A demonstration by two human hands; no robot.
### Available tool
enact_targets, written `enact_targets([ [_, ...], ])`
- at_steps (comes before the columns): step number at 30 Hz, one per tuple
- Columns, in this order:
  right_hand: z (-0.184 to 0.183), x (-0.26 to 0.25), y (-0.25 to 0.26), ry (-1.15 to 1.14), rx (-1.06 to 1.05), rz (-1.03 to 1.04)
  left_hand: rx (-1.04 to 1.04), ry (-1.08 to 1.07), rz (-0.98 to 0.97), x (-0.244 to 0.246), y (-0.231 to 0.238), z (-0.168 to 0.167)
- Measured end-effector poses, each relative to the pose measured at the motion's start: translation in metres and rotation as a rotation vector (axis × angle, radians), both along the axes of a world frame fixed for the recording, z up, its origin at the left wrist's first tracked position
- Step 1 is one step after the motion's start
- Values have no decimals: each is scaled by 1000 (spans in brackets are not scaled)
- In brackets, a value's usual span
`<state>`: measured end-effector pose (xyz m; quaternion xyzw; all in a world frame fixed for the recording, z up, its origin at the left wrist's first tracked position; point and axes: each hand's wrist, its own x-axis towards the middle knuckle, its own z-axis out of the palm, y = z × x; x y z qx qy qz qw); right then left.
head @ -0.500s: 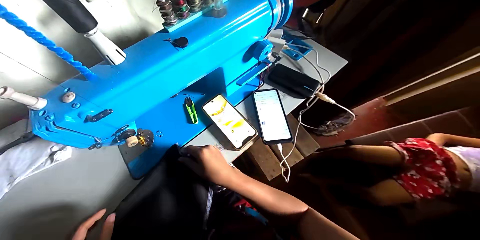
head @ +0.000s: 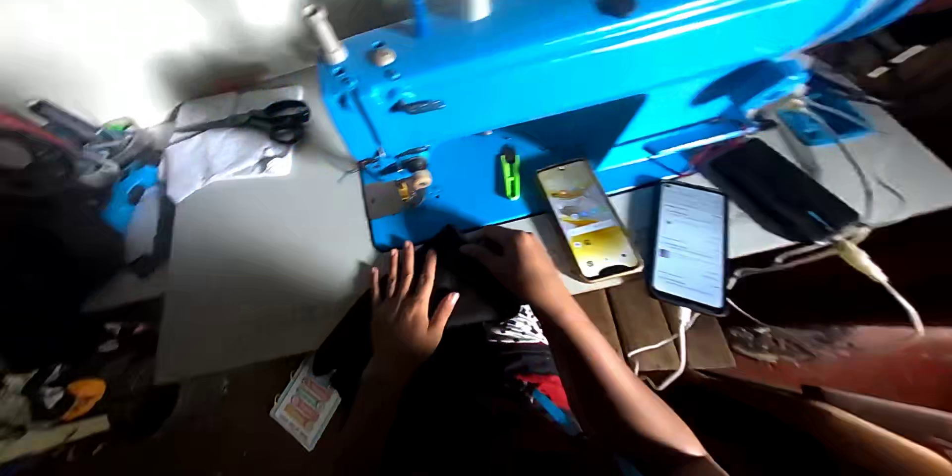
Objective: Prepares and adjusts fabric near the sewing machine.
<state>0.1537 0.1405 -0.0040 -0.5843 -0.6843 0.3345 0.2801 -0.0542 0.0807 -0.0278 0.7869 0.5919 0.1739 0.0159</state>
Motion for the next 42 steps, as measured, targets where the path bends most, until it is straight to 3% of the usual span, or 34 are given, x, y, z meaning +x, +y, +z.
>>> enact_targets([
  [3, 5, 2, 7, 99, -40, 106, -83, -172, -2, -13, -1, 5],
  [8, 8, -11, 22, 413, -43, 337, -124, -717, -105, -29, 30, 25],
  [11, 13, -27, 30, 516, -17, 430, -404, -895, -122, -35, 57, 50],
  [13, 18, -34, 31, 536, -32, 450, -447, -964, -128, -39, 69, 59],
  [20, 26, -37, 12, 521, -277, 454, 132, -966, -58, -86, 109, 92],
  [27, 28, -59, 29, 489, -236, 346, 377, -890, 42, -126, 122, 113],
  [29, 30, -71, 41, 335, -207, 302, 349, -673, 201, -138, 123, 114],
  [31, 24, -83, 51, 191, -215, 267, 108, -484, 322, -135, 109, 114],
  [33, 22, -89, 61, 114, -262, 274, -28, -378, 245, -109, 84, 101],
  [36, 26, -85, 65, 169, -351, 408, -76, -404, -19, -76, 61, 43],
  [38, 28, -78, 65, 185, -392, 478, -80, -477, -33, -67, 55, 8],
  [42, 33, -39, 65, 42, -202, 396, -63, -510, 17, -65, 53, -1],
])
